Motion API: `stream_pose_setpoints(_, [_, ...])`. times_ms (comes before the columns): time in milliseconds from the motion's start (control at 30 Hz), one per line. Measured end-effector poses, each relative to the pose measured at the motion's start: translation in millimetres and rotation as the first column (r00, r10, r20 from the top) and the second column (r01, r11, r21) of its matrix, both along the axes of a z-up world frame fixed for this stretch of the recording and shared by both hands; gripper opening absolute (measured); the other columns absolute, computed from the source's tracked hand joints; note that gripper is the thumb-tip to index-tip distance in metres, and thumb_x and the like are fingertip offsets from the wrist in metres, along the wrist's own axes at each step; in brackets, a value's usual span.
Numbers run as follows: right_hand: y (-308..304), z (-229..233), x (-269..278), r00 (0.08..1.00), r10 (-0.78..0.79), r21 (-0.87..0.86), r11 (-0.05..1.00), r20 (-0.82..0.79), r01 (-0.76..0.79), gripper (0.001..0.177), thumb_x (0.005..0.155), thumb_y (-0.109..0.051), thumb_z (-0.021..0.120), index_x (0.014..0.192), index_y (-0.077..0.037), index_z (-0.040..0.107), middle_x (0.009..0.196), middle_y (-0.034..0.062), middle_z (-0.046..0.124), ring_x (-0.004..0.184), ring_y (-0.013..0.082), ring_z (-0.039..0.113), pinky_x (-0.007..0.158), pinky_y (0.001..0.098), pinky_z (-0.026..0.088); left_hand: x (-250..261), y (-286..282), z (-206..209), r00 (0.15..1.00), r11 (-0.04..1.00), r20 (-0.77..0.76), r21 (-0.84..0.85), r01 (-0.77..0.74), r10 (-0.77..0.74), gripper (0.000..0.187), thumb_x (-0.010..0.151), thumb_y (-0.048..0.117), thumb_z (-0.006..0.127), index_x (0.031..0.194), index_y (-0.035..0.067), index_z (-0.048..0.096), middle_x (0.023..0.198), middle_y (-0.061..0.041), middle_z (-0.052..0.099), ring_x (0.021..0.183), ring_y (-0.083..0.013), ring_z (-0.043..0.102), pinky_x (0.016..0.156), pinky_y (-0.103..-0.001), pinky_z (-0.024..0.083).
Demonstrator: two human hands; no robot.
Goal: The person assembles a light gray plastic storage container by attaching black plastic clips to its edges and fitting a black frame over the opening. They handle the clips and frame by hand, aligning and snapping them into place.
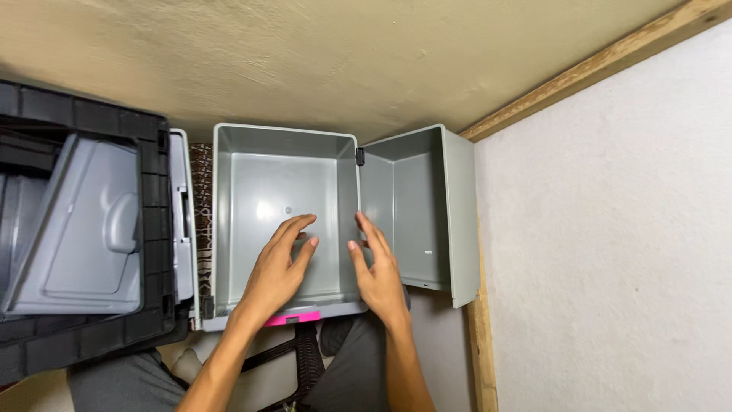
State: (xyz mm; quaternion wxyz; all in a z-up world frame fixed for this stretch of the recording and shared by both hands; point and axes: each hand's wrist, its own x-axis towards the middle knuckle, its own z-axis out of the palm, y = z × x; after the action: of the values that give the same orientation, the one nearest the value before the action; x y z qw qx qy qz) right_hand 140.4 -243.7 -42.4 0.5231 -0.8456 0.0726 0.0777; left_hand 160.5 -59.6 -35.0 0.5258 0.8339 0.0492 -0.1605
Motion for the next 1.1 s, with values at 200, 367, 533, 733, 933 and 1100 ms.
stream_pose_setpoints(200, [24,21,-31,0.992,0.068,0.005,0.998,0.104,-0.069,0.050,0.101,-0.020,0.060,0.149,-0.011,0.052,0.149,0.0147,0.057,0.137,0.0293,0.056,0.111,0.0391,0.046,-36,22,23,0.999,0.999,0.023,0.001,-0.038,0.038,0.042,0.096,0.027,0.060,0.135,0.014,0.061,0.145,-0.004,0.059,0.119,-0.0215,0.065,0.066,-0.033,0.054])
stream_pose_setpoints(367, [39,35,-49,0.987,0.115,-0.013,0.993,0.111,-0.115,0.049,0.101,-0.021,0.060,0.149,-0.011,0.052,0.149,0.0143,0.057,0.139,0.0290,0.055,0.112,0.0387,0.045,-64,40,32,0.993,0.998,0.094,-0.001,-0.065,0.065,0.040,0.096,0.026,0.060,0.133,0.013,0.062,0.141,-0.005,0.061,0.117,-0.0220,0.066,0.068,-0.033,0.054])
stream_pose_setpoints(533, [58,47,-58,0.963,0.186,-0.040,0.983,0.194,-0.182,0.049,0.102,-0.020,0.061,0.149,-0.010,0.052,0.150,0.0154,0.057,0.141,0.0313,0.053,0.115,0.0411,0.042,-84,60,33,0.972,0.995,0.214,-0.011,-0.100,0.100,0.038,0.097,0.025,0.060,0.132,0.012,0.064,0.138,-0.006,0.063,0.114,-0.0231,0.067,0.078,-0.032,0.055])
stream_pose_setpoints(733, [84,66,-66,0.983,0.177,0.069,0.981,0.040,-0.180,0.050,0.097,-0.021,0.060,0.145,-0.014,0.051,0.150,0.0100,0.053,0.139,0.0258,0.053,0.087,0.0360,0.063,-101,80,40,0.967,0.985,0.187,-0.015,-0.173,0.172,0.036,0.096,0.026,0.060,0.130,0.012,0.064,0.137,-0.005,0.063,0.114,-0.0229,0.067,0.077,-0.035,0.057])
stream_pose_setpoints(933, [108,64,-74,0.926,0.299,-0.007,0.952,0.228,-0.306,0.047,0.101,-0.017,0.061,0.147,-0.009,0.054,0.149,0.0145,0.056,0.138,0.0297,0.056,0.105,0.0367,0.053,-115,104,47,0.951,0.977,0.233,0.005,-0.212,0.206,0.035,0.098,0.025,0.060,0.130,0.010,0.064,0.136,-0.008,0.063,0.118,-0.0251,0.066,0.079,-0.035,0.057])
stream_pose_setpoints(1100, [130,56,-78,0.886,0.372,-0.043,0.926,0.275,-0.376,0.046,0.100,-0.015,0.063,0.144,-0.007,0.056,0.148,0.0158,0.058,0.137,0.0314,0.057,0.111,0.0391,0.046,-124,125,48,0.949,0.957,0.133,0.017,-0.291,0.286,0.036,0.096,0.026,0.060,0.128,0.011,0.064,0.136,-0.005,0.064,0.106,-0.0253,0.071,0.071,-0.037,0.056])
